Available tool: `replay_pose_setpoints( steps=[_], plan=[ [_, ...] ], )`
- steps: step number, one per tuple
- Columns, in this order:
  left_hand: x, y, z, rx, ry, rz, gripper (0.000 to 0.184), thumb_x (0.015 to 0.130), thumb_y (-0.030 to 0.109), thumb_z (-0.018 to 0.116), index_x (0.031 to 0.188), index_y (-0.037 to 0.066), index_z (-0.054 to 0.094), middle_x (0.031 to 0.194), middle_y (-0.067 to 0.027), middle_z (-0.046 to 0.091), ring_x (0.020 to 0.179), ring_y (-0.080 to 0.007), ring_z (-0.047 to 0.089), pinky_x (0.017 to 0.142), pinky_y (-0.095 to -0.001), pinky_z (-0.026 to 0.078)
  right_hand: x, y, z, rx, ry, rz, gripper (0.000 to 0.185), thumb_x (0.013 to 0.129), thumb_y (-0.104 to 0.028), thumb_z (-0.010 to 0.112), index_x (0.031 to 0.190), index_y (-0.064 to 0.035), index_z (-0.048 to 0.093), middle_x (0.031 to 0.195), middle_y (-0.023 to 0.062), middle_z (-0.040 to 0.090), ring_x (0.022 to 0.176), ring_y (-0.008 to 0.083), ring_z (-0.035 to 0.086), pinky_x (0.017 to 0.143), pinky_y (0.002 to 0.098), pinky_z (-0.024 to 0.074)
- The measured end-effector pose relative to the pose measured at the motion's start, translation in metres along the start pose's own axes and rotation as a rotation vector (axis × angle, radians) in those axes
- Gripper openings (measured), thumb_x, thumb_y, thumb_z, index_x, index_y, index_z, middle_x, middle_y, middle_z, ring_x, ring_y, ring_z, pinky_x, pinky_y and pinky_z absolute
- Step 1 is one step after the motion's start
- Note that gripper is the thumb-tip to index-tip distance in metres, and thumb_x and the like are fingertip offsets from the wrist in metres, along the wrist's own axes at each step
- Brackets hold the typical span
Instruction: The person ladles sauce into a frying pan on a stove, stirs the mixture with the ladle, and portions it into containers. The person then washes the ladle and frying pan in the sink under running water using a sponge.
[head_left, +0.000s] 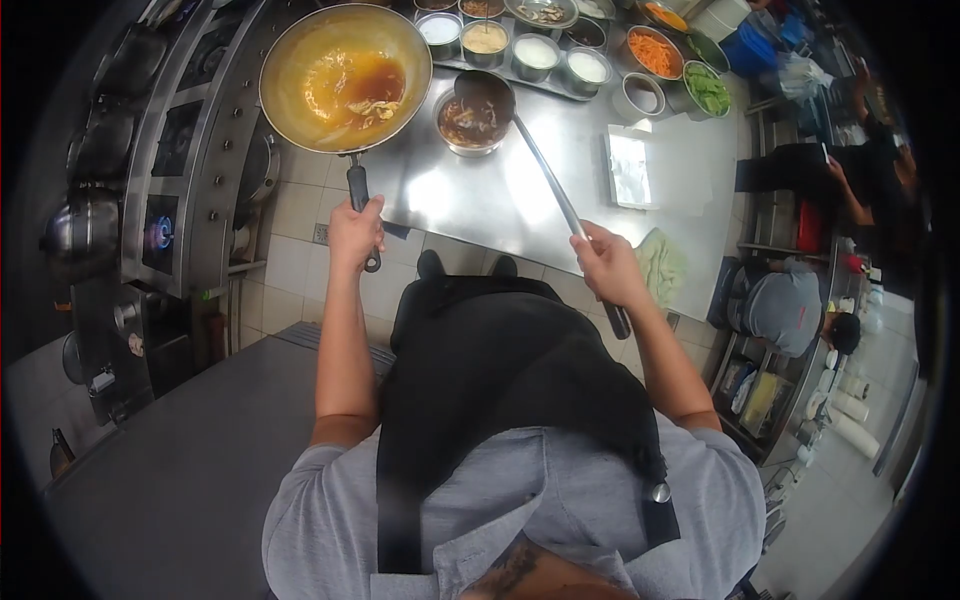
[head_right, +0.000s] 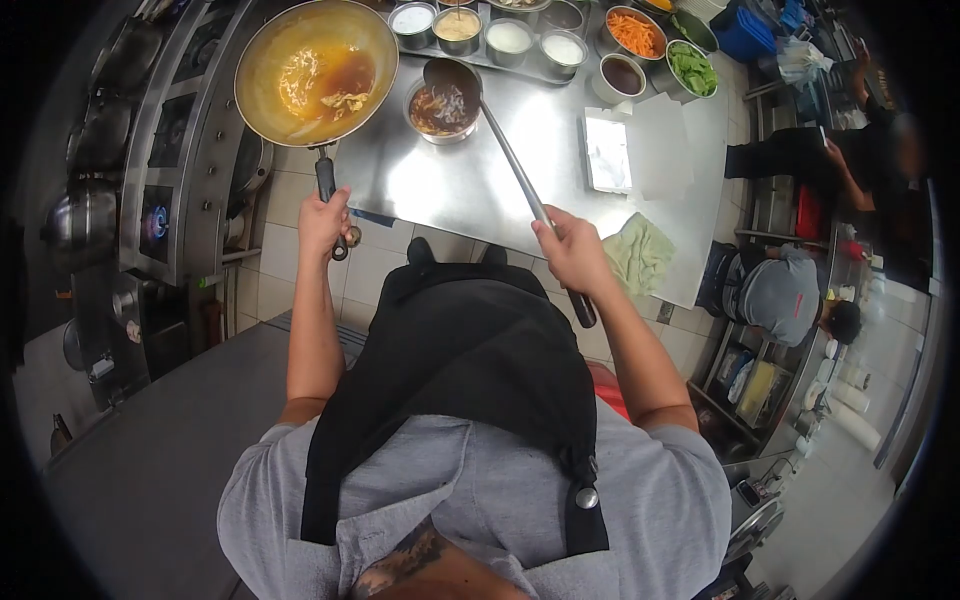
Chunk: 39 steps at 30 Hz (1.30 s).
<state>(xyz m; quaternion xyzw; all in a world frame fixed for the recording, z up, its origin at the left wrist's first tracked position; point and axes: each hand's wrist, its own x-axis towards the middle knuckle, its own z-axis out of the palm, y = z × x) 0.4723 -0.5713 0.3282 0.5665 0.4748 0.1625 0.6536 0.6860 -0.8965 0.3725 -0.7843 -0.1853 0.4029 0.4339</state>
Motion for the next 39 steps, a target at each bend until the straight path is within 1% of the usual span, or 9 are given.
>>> replay_pose_setpoints(
  steps=[5,11,13,20,22,23,25,28,39],
  plan=[
    [-0.002,-0.016,0.008,-0.003,0.017,-0.005,0.026,0.091,0.015,0.066,0.075,0.005,0.048,0.055,-0.0018,0.049,0.040,-0.0110,0.048,0.036,-0.0296,0.043,-0.007,0.019,0.006,-0.403,0.195,-0.235,0.040,0.100,-0.024,0.059,0.132,-0.0010,0.059,0.056,-0.0063,0.046,0.047,0.0058,0.040,0.046,0.0261,0.0338],
    [-0.009,-0.017,0.016,0.050,0.018,0.041,0.030,0.093,0.017,0.066,0.073,0.006,0.047,0.054,-0.0012,0.048,0.039,-0.0103,0.046,0.034,-0.0294,0.041,-0.005,0.053,0.011,-0.150,0.190,-0.356,0.037,0.101,-0.021,0.057,0.130,0.0023,0.059,0.058,-0.0042,0.049,0.044,0.0062,0.037,0.044,0.0241,0.0320],
    [-0.012,-0.018,0.018,0.081,0.015,0.057,0.031,0.093,0.018,0.066,0.072,0.006,0.047,0.054,-0.0014,0.049,0.039,-0.0104,0.047,0.034,-0.0293,0.041,-0.015,0.028,0.002,0.333,-0.021,-0.083,0.036,0.102,-0.020,0.055,0.129,0.0020,0.058,0.058,-0.0037,0.048,0.041,0.0059,0.038,0.040,0.0223,0.0316],
    [-0.009,-0.025,0.035,0.186,0.006,0.060,0.027,0.090,0.022,0.066,0.077,0.000,0.057,0.054,-0.0058,0.055,0.039,-0.0155,0.053,0.038,-0.0313,0.044,0.024,-0.021,-0.011,0.332,-0.280,-0.069,0.037,0.102,-0.023,0.056,0.130,0.0006,0.057,0.054,-0.0005,0.047,0.043,0.0079,0.045,0.041,0.0249,0.0360],
    [-0.008,-0.024,0.042,0.218,-0.011,0.071,0.027,0.090,0.022,0.066,0.078,0.000,0.057,0.054,-0.0066,0.056,0.039,-0.0162,0.054,0.038,-0.0322,0.045,0.048,-0.023,-0.002,-0.389,0.057,-0.528,0.040,0.097,-0.024,0.061,0.132,-0.0043,0.057,0.052,0.0064,0.050,0.048,0.0193,0.057,0.048,0.0340,0.0470],
    [-0.009,-0.023,0.043,0.264,-0.018,0.084,0.027,0.090,0.023,0.065,0.080,-0.002,0.058,0.054,-0.0075,0.057,0.039,-0.0174,0.056,0.039,-0.0335,0.046,0.059,-0.023,0.002,-0.389,0.058,-0.530,0.040,0.097,-0.024,0.061,0.132,-0.0043,0.057,0.052,0.0064,0.050,0.048,0.0193,0.057,0.048,0.0340,0.0470],
    [-0.014,-0.014,0.050,0.307,-0.004,0.106,0.028,0.089,0.023,0.065,0.081,-0.003,0.058,0.054,-0.0079,0.057,0.039,-0.0180,0.057,0.040,-0.0339,0.047,0.079,-0.021,0.010,-0.532,0.189,-0.719,0.047,0.091,-0.024,0.065,0.135,-0.0115,0.055,0.061,0.0122,0.057,0.059,0.0318,0.063,0.058,0.0421,0.0525],
    [-0.017,-0.008,0.057,0.371,0.009,0.125,0.030,0.089,0.024,0.065,0.083,-0.005,0.058,0.054,-0.0091,0.057,0.040,-0.0195,0.058,0.041,-0.0346,0.048,0.095,-0.012,0.016,-0.643,0.278,-0.864,0.051,0.091,-0.023,0.065,0.139,-0.0170,0.052,0.072,0.0117,0.063,0.061,0.0358,0.062,0.059,0.0449,0.0517],
    [-0.020,0.002,0.051,0.519,0.030,0.186,0.031,0.087,0.024,0.063,0.088,-0.007,0.062,0.057,-0.0143,0.062,0.043,-0.0228,0.062,0.046,-0.0359,0.051,0.037,0.048,-0.038,-0.842,0.258,-0.754,0.056,0.085,-0.020,0.071,0.139,-0.0225,0.056,0.072,0.0075,0.057,0.059,0.0290,0.060,0.056,0.0415,0.0503]
  ],
)
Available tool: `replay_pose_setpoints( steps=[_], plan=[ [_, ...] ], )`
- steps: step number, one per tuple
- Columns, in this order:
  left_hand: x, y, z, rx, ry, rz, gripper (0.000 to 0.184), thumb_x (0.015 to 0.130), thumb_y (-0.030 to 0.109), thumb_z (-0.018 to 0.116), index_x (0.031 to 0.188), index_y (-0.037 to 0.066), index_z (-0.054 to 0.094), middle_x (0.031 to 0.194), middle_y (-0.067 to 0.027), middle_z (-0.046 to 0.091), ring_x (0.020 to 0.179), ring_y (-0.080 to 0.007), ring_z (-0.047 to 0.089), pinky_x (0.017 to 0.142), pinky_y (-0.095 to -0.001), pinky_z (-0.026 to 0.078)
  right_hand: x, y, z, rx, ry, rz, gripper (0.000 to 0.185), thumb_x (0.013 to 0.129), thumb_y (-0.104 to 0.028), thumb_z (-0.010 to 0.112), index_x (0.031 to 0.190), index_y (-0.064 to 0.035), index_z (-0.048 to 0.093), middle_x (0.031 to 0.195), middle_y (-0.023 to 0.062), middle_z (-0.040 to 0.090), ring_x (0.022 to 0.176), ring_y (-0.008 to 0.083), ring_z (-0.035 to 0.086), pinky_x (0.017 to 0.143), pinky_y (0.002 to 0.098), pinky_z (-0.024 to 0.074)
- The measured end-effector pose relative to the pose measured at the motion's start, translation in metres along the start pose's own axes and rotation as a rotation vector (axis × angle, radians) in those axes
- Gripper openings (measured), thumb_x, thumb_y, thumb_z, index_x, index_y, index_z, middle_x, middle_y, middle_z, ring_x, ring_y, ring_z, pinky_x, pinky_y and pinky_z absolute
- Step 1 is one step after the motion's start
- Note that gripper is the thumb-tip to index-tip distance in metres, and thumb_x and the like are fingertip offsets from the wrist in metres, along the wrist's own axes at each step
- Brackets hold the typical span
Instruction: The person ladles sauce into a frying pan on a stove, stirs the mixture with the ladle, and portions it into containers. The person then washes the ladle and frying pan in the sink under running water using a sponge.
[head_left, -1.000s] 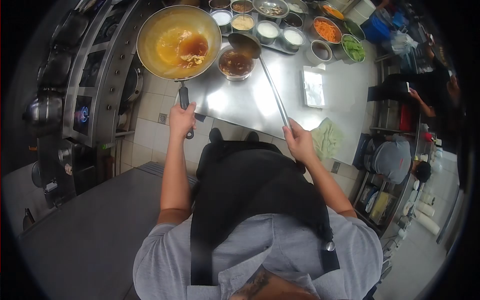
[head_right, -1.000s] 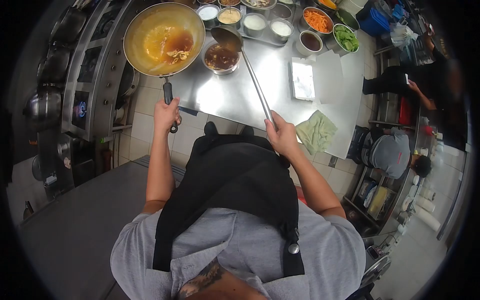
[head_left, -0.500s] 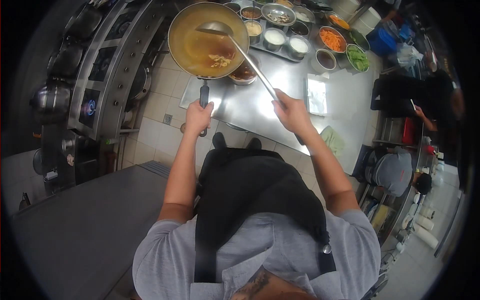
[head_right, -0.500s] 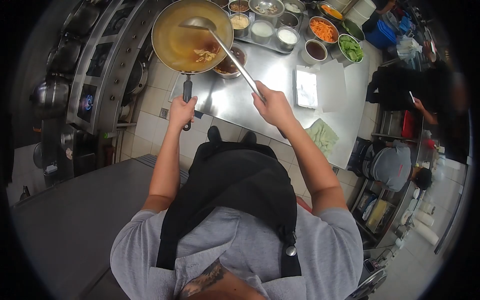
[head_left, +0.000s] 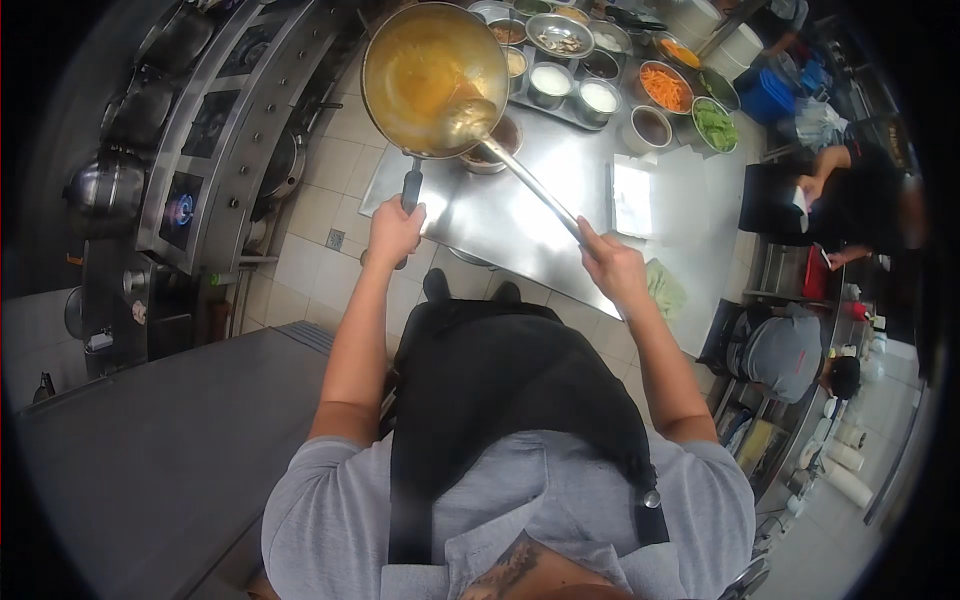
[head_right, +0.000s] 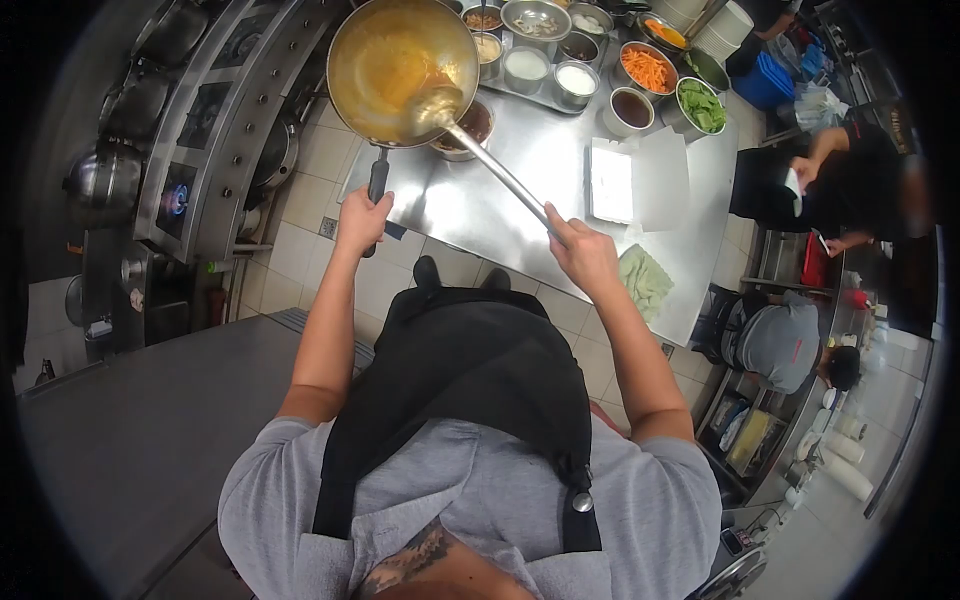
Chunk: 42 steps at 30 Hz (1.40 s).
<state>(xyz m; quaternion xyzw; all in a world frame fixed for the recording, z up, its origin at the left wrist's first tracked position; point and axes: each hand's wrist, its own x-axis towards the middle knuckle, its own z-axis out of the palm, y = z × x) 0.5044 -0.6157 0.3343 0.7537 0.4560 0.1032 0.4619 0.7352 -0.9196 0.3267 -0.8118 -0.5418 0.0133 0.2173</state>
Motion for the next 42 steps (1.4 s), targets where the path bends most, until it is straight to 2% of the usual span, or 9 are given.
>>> replay_pose_setpoints(
  steps=[3,8,11,17,20,24,26,36,42],
  plan=[
    [-0.002,0.003,-0.002,0.034,0.016,0.007,0.031,0.086,0.025,0.063,0.088,-0.006,0.063,0.059,-0.0156,0.063,0.047,-0.0240,0.064,0.049,-0.0369,0.052,-0.006,0.005,-0.011,-0.059,-0.042,0.041,0.058,0.084,-0.019,0.071,0.140,-0.0228,0.056,0.073,0.0076,0.058,0.060,0.0290,0.061,0.057,0.0416,0.0506],
    [0.001,-0.009,-0.001,0.154,0.094,0.095,0.033,0.084,0.025,0.064,0.090,-0.007,0.064,0.075,-0.0264,0.067,0.075,-0.0426,0.068,0.071,-0.0471,0.054,0.011,-0.005,-0.007,0.034,0.088,0.071,0.056,0.086,-0.019,0.070,0.140,-0.0216,0.055,0.074,0.0090,0.059,0.061,0.0302,0.061,0.058,0.0425,0.0510],
    [-0.002,-0.005,-0.006,0.249,0.128,0.163,0.033,0.083,0.026,0.064,0.089,-0.007,0.064,0.080,-0.0292,0.066,0.083,-0.0469,0.066,0.076,-0.0498,0.052,0.033,-0.014,0.004,0.052,0.134,0.120,0.054,0.087,-0.019,0.070,0.139,-0.0186,0.056,0.074,0.0104,0.060,0.062,0.0314,0.061,0.059,0.0428,0.0512],
    [-0.001,-0.005,-0.004,0.299,0.156,0.213,0.033,0.083,0.027,0.064,0.087,-0.006,0.063,0.079,-0.0293,0.066,0.081,-0.0472,0.065,0.075,-0.0510,0.052,0.017,-0.007,0.020,0.130,0.100,0.091,0.052,0.087,-0.020,0.069,0.137,-0.0124,0.057,0.077,0.0147,0.064,0.065,0.0353,0.063,0.063,0.0452,0.0513],
    [0.002,-0.007,0.000,0.301,0.155,0.181,0.032,0.083,0.027,0.063,0.086,-0.005,0.063,0.079,-0.0295,0.066,0.081,-0.0477,0.065,0.075,-0.0520,0.051,-0.008,-0.013,0.008,0.177,-0.006,0.147,0.050,0.089,-0.018,0.068,0.137,-0.0142,0.056,0.083,0.0190,0.065,0.072,0.0382,0.064,0.068,0.0456,0.0510],
    [0.006,-0.007,0.004,0.311,0.171,0.179,0.031,0.084,0.026,0.062,0.087,-0.005,0.062,0.079,-0.0295,0.066,0.081,-0.0479,0.065,0.076,-0.0534,0.051,-0.026,-0.023,-0.023,0.183,-0.069,0.186,0.050,0.089,-0.018,0.069,0.137,-0.0141,0.057,0.081,0.0188,0.065,0.072,0.0380,0.064,0.067,0.0451,0.0508],
    [0.007,-0.004,0.004,0.361,0.185,0.178,0.030,0.085,0.026,0.061,0.089,-0.004,0.063,0.080,-0.0291,0.066,0.082,-0.0480,0.064,0.077,-0.0546,0.051,-0.029,-0.024,-0.032,0.147,-0.039,0.162,0.048,0.087,-0.020,0.070,0.134,-0.0141,0.059,0.076,0.0147,0.063,0.065,0.0353,0.062,0.061,0.0448,0.0501],
    [0.012,0.009,-0.006,0.446,0.189,0.162,0.028,0.086,0.027,0.061,0.091,0.000,0.064,0.083,-0.0271,0.068,0.085,-0.0474,0.065,0.079,-0.0542,0.051,0.006,-0.014,-0.018,0.127,0.044,0.046,0.051,0.087,-0.020,0.070,0.136,-0.0182,0.058,0.073,0.0120,0.060,0.063,0.0334,0.061,0.060,0.0444,0.0509],
    [0.015,0.003,-0.011,0.478,0.191,0.152,0.030,0.086,0.028,0.061,0.094,-0.001,0.064,0.084,-0.0273,0.068,0.086,-0.0473,0.065,0.079,-0.0537,0.052,-0.024,-0.010,-0.050,0.032,-0.128,0.181,0.053,0.086,-0.018,0.070,0.138,-0.0182,0.057,0.079,0.0149,0.064,0.070,0.0346,0.064,0.065,0.0435,0.0515]
  ],
)
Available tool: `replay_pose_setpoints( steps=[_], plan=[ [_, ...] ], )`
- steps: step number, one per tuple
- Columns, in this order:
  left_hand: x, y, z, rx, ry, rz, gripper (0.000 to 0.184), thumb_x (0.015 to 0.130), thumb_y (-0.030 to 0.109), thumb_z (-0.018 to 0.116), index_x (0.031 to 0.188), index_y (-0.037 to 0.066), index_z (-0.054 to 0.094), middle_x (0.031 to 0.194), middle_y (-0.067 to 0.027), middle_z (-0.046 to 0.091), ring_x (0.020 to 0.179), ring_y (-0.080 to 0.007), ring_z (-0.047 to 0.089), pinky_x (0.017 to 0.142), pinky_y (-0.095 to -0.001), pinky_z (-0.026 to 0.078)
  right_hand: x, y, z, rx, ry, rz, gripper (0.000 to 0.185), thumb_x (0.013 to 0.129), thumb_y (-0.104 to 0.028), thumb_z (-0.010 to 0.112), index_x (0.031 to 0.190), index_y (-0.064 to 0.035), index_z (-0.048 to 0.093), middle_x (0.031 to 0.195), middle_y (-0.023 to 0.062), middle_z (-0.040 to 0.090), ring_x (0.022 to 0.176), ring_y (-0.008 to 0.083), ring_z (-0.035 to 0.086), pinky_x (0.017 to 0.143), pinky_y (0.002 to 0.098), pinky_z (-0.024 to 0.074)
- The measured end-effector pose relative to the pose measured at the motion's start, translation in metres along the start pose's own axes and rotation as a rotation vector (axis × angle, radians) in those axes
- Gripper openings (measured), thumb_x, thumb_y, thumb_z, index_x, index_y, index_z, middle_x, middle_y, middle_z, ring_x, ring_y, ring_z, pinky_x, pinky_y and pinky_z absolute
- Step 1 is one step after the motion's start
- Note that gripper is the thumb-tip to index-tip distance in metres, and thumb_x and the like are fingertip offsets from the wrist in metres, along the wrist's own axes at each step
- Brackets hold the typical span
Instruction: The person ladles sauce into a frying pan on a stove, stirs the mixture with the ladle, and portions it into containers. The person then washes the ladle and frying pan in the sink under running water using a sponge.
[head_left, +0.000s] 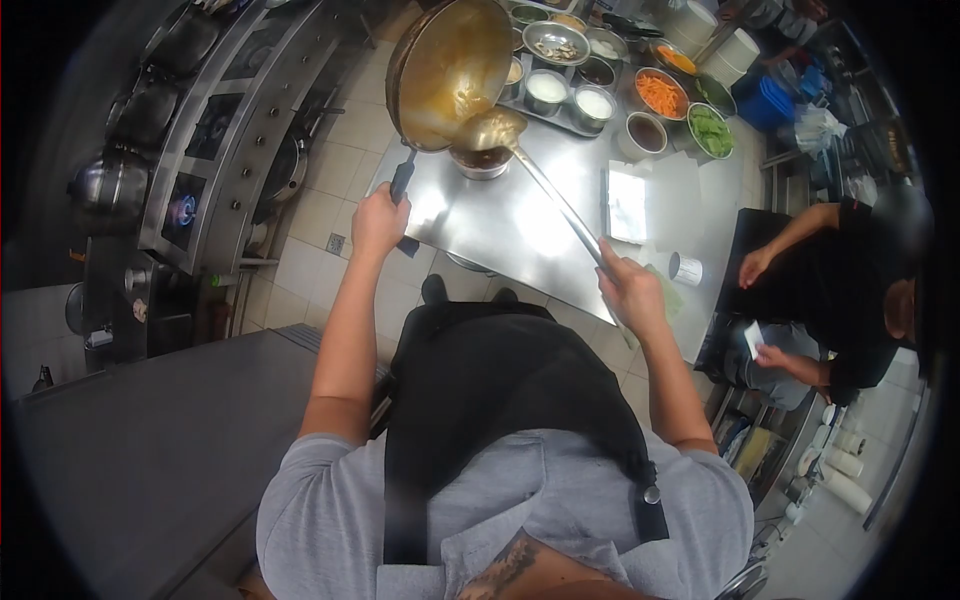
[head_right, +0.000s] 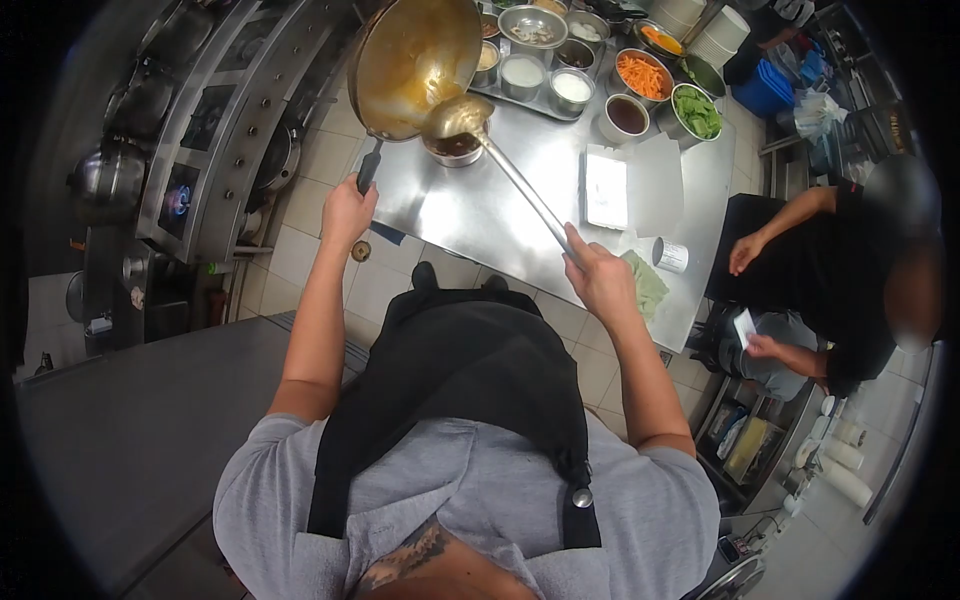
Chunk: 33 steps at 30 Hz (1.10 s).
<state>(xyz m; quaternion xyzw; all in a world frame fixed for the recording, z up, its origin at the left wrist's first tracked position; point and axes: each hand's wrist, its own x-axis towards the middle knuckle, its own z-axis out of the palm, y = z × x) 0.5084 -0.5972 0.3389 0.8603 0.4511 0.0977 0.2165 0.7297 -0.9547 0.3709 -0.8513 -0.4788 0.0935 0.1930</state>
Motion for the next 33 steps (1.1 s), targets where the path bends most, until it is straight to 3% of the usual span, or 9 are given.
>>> replay_pose_setpoints(
  steps=[5,16,22,24,31,33],
  plan=[
    [-0.001,0.004,-0.006,0.006,-0.023,0.009,0.032,0.084,0.027,0.061,0.096,-0.002,0.064,0.084,-0.0280,0.067,0.084,-0.0474,0.065,0.079,-0.0536,0.052,0.041,-0.010,0.016,0.070,0.190,-0.080,0.050,0.088,-0.021,0.068,0.136,-0.0177,0.058,0.077,0.0137,0.062,0.066,0.0356,0.063,0.062,0.0446,0.0511],
    [0.000,-0.009,-0.003,-0.168,-0.009,0.039,0.033,0.083,0.028,0.064,0.092,-0.004,0.065,0.081,-0.0284,0.067,0.081,-0.0470,0.065,0.076,-0.0502,0.052,0.017,-0.009,0.015,0.190,0.142,-0.076,0.050,0.087,-0.018,0.071,0.135,-0.0139,0.060,0.075,0.0157,0.064,0.068,0.0347,0.064,0.064,0.0435,0.0509],
    [0.002,-0.006,0.002,-0.327,-0.119,-0.070,0.036,0.081,0.030,0.067,0.090,-0.005,0.066,0.075,-0.0238,0.067,0.074,-0.0411,0.067,0.071,-0.0456,0.053,0.110,-0.044,0.045,0.321,0.325,-0.125,0.050,0.088,-0.020,0.070,0.137,-0.0158,0.058,0.076,0.0143,0.064,0.067,0.0332,0.064,0.063,0.0426,0.0510],
    [0.001,0.011,-0.011,-0.376,-0.214,-0.201,0.037,0.081,0.030,0.068,0.091,-0.005,0.067,0.073,-0.0225,0.067,0.073,-0.0394,0.067,0.071,-0.0453,0.053,0.124,-0.043,0.058,0.343,0.322,-0.148,0.051,0.089,-0.023,0.068,0.139,-0.0193,0.056,0.077,0.0130,0.065,0.066,0.0332,0.063,0.063,0.0429,0.0515],
    [0.010,-0.020,0.007,-0.308,-0.044,-0.009,0.034,0.081,0.028,0.066,0.087,-0.005,0.065,0.076,-0.0251,0.067,0.076,-0.0428,0.066,0.072,-0.0465,0.052,0.034,0.017,0.046,0.079,0.079,-0.099,0.055,0.086,-0.018,0.070,0.140,-0.0192,0.055,0.083,0.0133,0.067,0.074,0.0340,0.064,0.069,0.0426,0.0527],
    [0.011,-0.026,0.009,-0.203,0.010,0.097,0.032,0.084,0.028,0.067,0.088,-0.004,0.065,0.065,-0.0216,0.062,0.065,-0.0382,0.065,0.063,-0.0444,0.050,0.018,0.016,0.021,0.048,0.061,-0.094,0.052,0.087,-0.021,0.070,0.137,-0.0212,0.058,0.079,0.0132,0.063,0.068,0.0344,0.063,0.064,0.0443,0.0517]
  ],
)
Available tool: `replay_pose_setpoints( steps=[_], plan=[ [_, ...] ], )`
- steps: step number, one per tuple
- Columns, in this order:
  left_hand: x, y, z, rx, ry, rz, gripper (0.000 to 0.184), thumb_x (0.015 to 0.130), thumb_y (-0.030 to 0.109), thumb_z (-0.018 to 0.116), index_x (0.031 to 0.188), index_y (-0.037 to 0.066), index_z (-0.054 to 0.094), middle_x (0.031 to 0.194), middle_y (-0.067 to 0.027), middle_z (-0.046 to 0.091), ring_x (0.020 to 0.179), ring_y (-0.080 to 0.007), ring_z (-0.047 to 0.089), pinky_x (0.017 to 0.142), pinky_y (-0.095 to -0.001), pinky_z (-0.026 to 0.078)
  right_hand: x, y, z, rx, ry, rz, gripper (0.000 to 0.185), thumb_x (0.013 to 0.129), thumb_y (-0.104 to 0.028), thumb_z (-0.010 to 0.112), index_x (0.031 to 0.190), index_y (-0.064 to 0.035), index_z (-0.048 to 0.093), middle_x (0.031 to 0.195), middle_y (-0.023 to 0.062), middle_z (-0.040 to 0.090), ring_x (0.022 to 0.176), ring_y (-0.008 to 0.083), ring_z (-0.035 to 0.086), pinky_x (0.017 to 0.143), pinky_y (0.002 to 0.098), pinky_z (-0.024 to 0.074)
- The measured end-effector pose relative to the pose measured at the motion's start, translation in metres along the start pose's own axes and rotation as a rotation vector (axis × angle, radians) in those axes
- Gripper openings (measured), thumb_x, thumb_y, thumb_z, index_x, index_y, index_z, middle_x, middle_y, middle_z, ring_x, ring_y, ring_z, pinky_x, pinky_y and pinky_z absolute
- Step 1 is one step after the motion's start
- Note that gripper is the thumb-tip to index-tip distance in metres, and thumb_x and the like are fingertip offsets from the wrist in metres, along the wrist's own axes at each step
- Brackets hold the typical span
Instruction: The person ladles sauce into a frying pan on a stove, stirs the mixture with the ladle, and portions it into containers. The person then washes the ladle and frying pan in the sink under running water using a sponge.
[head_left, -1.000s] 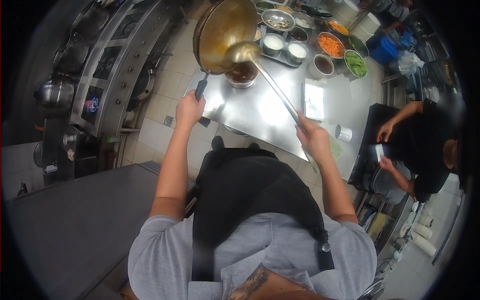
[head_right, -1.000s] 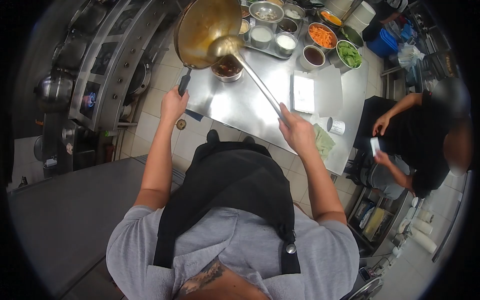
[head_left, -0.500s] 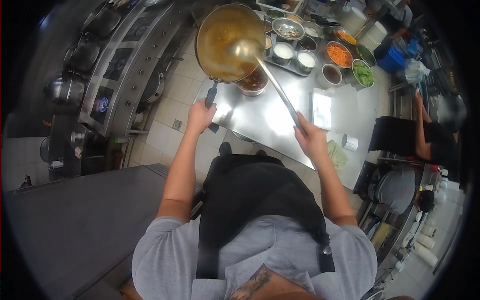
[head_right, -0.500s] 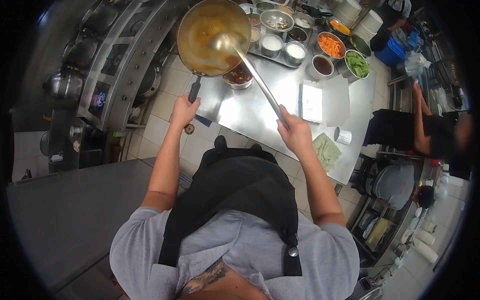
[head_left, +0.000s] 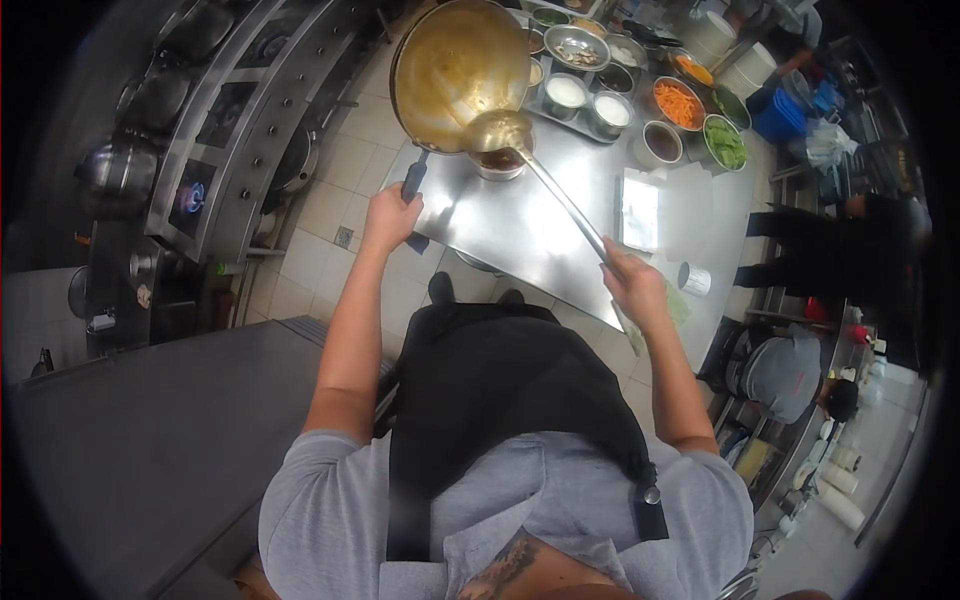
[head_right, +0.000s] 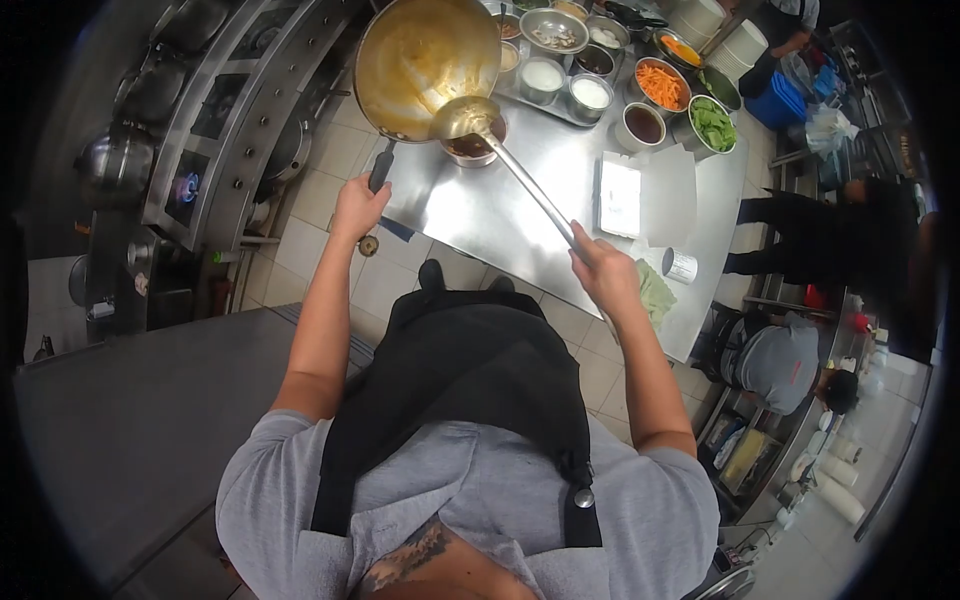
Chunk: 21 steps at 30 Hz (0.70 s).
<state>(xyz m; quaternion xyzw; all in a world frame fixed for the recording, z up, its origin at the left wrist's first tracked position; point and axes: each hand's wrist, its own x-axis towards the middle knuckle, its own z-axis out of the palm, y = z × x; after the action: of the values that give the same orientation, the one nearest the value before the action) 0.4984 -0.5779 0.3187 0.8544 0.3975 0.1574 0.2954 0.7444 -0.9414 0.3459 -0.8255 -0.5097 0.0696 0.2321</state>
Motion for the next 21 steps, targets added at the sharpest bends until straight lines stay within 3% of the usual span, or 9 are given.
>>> replay_pose_setpoints(
  steps=[1,3,11,13,17,19,21],
  plan=[
    [-0.002,0.001,-0.001,-0.002,-0.007,-0.002,0.032,0.084,0.028,0.067,0.088,-0.004,0.065,0.065,-0.0216,0.062,0.065,-0.0382,0.065,0.063,-0.0444,0.050,0.001,-0.002,-0.004,-0.001,-0.005,0.006,0.052,0.087,-0.021,0.070,0.137,-0.0212,0.058,0.079,0.0132,0.063,0.068,0.0344,0.063,0.064,0.0443,0.0517],
    [-0.004,0.009,-0.003,-0.003,-0.033,-0.054,0.032,0.081,0.027,0.065,0.087,-0.004,0.065,0.078,-0.0284,0.065,0.079,-0.0464,0.065,0.072,-0.0502,0.052,0.008,-0.005,-0.009,-0.014,0.058,-0.019,0.053,0.086,-0.021,0.070,0.138,-0.0203,0.057,0.082,0.0145,0.064,0.070,0.0352,0.064,0.065,0.0453,0.0516],
    [0.000,0.013,-0.006,0.095,-0.003,-0.004,0.031,0.082,0.027,0.065,0.090,-0.003,0.064,0.079,-0.0281,0.065,0.079,-0.0471,0.064,0.073,-0.0517,0.052,0.003,-0.003,-0.035,-0.085,0.011,-0.002,0.054,0.086,-0.020,0.069,0.139,-0.0207,0.056,0.084,0.0129,0.066,0.073,0.0359,0.065,0.067,0.0462,0.0525],
    [-0.001,0.010,-0.005,0.064,-0.012,-0.017,0.030,0.085,0.027,0.066,0.086,-0.003,0.064,0.075,-0.0272,0.064,0.076,-0.0457,0.064,0.068,-0.0484,0.050,-0.014,-0.008,-0.055,-0.112,-0.117,0.081,0.054,0.086,-0.020,0.070,0.138,-0.0206,0.057,0.084,0.0123,0.067,0.073,0.0354,0.065,0.067,0.0455,0.0530],
    [0.007,0.003,-0.001,0.066,-0.007,-0.016,0.030,0.085,0.027,0.065,0.087,-0.003,0.064,0.076,-0.0275,0.064,0.077,-0.0460,0.064,0.069,-0.0488,0.050,-0.019,-0.008,-0.049,-0.112,-0.084,0.070,0.053,0.086,-0.019,0.071,0.137,-0.0203,0.058,0.084,0.0125,0.066,0.072,0.0352,0.065,0.066,0.0452,0.0528],
    [0.008,0.007,0.000,0.089,0.019,0.000,0.030,0.085,0.027,0.066,0.087,-0.003,0.064,0.075,-0.0272,0.064,0.076,-0.0455,0.064,0.069,-0.0483,0.050,-0.002,-0.009,-0.034,-0.018,0.101,-0.037,0.052,0.086,-0.021,0.070,0.137,-0.0203,0.057,0.082,0.0128,0.065,0.070,0.0349,0.064,0.066,0.0449,0.0525],
    [0.010,0.014,-0.004,0.087,-0.020,-0.035,0.029,0.084,0.027,0.065,0.088,-0.003,0.064,0.077,-0.0272,0.065,0.078,-0.0459,0.064,0.072,-0.0503,0.051,0.024,-0.016,-0.026,-0.045,0.050,-0.017,0.052,0.087,-0.022,0.069,0.137,-0.0202,0.057,0.083,0.0128,0.066,0.071,0.0350,0.064,0.066,0.0448,0.0527]
  ],
)
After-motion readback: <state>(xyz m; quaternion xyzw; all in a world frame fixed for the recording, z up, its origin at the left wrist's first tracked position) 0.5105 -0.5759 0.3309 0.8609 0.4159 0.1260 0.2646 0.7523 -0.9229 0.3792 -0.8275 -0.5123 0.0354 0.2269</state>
